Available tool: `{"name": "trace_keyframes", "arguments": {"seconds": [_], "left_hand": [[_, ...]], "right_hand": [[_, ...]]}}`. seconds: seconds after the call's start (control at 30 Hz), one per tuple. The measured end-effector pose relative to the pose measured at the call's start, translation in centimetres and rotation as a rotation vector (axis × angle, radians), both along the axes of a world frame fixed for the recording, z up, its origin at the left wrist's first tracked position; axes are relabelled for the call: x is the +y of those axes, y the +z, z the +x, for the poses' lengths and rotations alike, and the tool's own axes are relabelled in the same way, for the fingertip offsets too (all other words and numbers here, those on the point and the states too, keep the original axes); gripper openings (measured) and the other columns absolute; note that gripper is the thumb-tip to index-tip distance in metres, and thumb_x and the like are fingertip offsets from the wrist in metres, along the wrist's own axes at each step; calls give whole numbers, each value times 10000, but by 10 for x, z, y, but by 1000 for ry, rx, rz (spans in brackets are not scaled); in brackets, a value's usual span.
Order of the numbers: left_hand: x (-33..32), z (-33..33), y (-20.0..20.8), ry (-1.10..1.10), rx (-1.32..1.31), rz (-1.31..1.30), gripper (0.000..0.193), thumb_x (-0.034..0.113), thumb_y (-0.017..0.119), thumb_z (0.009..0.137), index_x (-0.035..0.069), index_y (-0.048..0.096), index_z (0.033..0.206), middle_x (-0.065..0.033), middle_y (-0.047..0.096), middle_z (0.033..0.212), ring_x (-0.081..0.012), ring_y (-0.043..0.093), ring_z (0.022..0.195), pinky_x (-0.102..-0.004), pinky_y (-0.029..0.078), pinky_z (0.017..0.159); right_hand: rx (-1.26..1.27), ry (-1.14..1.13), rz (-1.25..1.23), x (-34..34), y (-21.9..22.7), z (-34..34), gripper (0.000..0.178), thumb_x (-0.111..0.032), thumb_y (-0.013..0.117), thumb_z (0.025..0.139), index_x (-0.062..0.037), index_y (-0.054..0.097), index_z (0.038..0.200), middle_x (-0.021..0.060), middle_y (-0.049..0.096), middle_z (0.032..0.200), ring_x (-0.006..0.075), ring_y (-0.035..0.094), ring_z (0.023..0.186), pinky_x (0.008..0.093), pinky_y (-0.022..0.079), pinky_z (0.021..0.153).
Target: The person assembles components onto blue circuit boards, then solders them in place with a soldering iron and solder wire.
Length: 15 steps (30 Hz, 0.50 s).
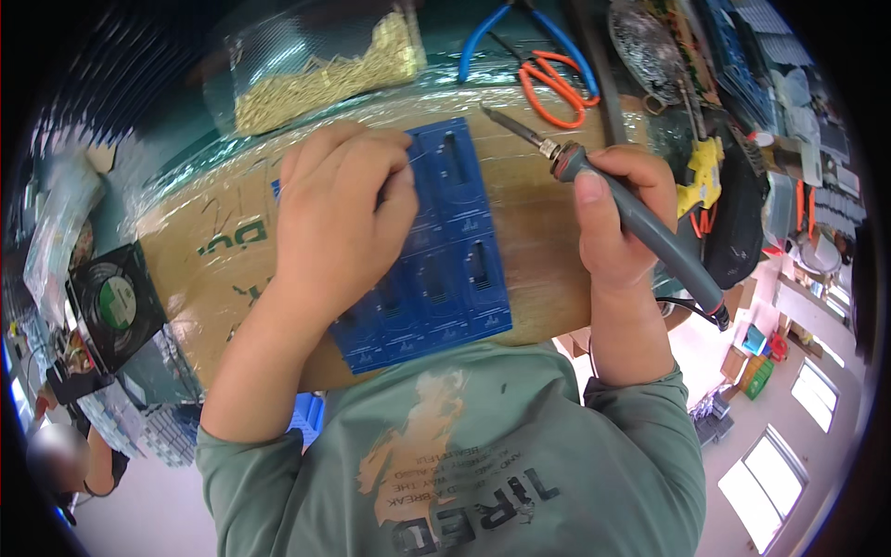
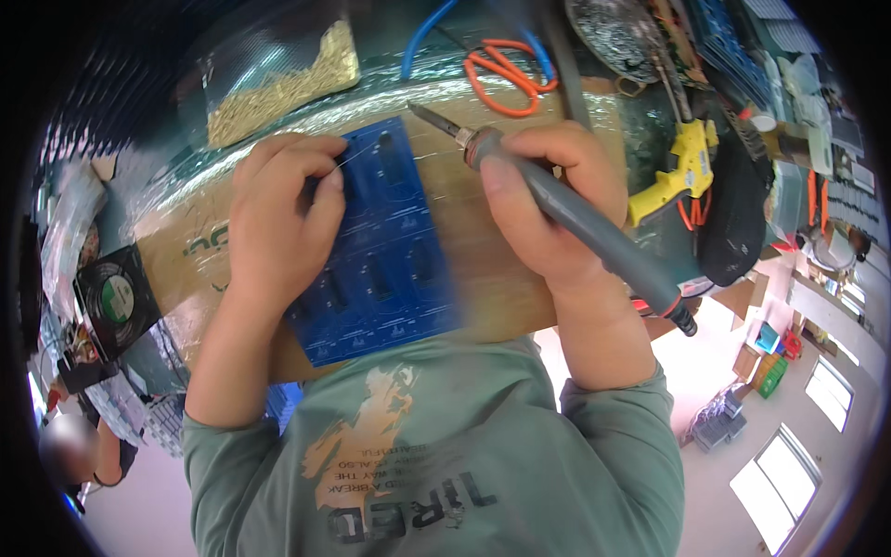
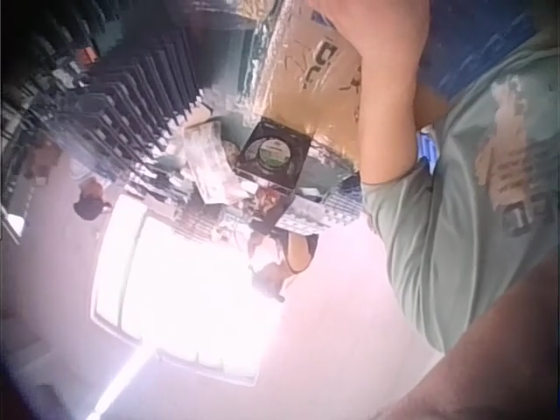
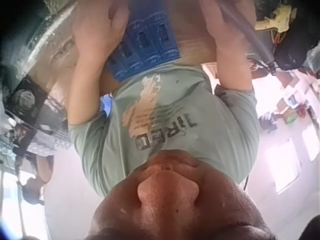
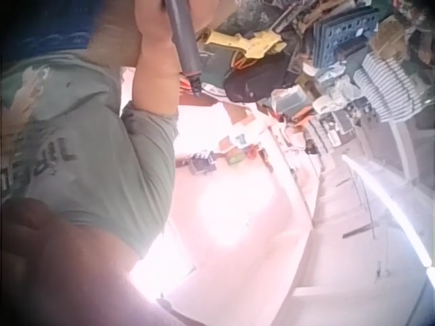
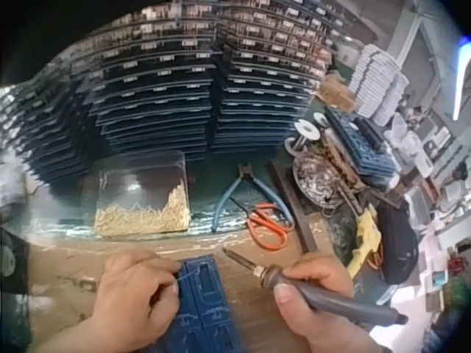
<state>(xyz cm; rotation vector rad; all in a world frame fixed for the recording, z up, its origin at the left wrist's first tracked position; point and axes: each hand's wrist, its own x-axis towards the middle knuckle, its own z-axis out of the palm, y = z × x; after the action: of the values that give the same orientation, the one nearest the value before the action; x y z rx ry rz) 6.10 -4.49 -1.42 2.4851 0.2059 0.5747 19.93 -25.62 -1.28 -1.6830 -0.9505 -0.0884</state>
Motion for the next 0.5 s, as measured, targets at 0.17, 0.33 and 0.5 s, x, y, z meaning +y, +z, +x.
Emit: {"name": "trace_keyframes", "arguments": {"seconds": [0.17, 0.33, 0.5], "left_hand": [[1, -3, -3, 15, -10, 25, 130, 28, 677, 786, 73, 621, 894, -51, 714, 1015, -269, 634, 994, -412, 439, 866], [-1, -1, 3, -16, -27, 47, 128, 24, 671, 795, 68, 616, 902, -57, 710, 1022, -278, 631, 994, -405, 435, 863], [0, -4, 1, -33, -10, 39, 123, 32, 666, 805, 73, 606, 904, -59, 705, 1043, -276, 622, 997, -409, 425, 869]], "right_hand": [[-144, -262, 153, -26, 14, 29, 310, -135, 760, 861, -6, 588, 1085, 119, 663, 939, 169, 637, 791, 265, 515, 695], [-455, -555, 477, -50, 60, 65, 170, -143, 672, 907, 13, 645, 968, 171, 683, 878, 129, 578, 663, 244, 471, 600], [-91, -638, -170, -49, 32, 94, 218, -184, 740, 884, 3, 708, 992, 57, 681, 848, 107, 601, 747, 227, 466, 695]]}}
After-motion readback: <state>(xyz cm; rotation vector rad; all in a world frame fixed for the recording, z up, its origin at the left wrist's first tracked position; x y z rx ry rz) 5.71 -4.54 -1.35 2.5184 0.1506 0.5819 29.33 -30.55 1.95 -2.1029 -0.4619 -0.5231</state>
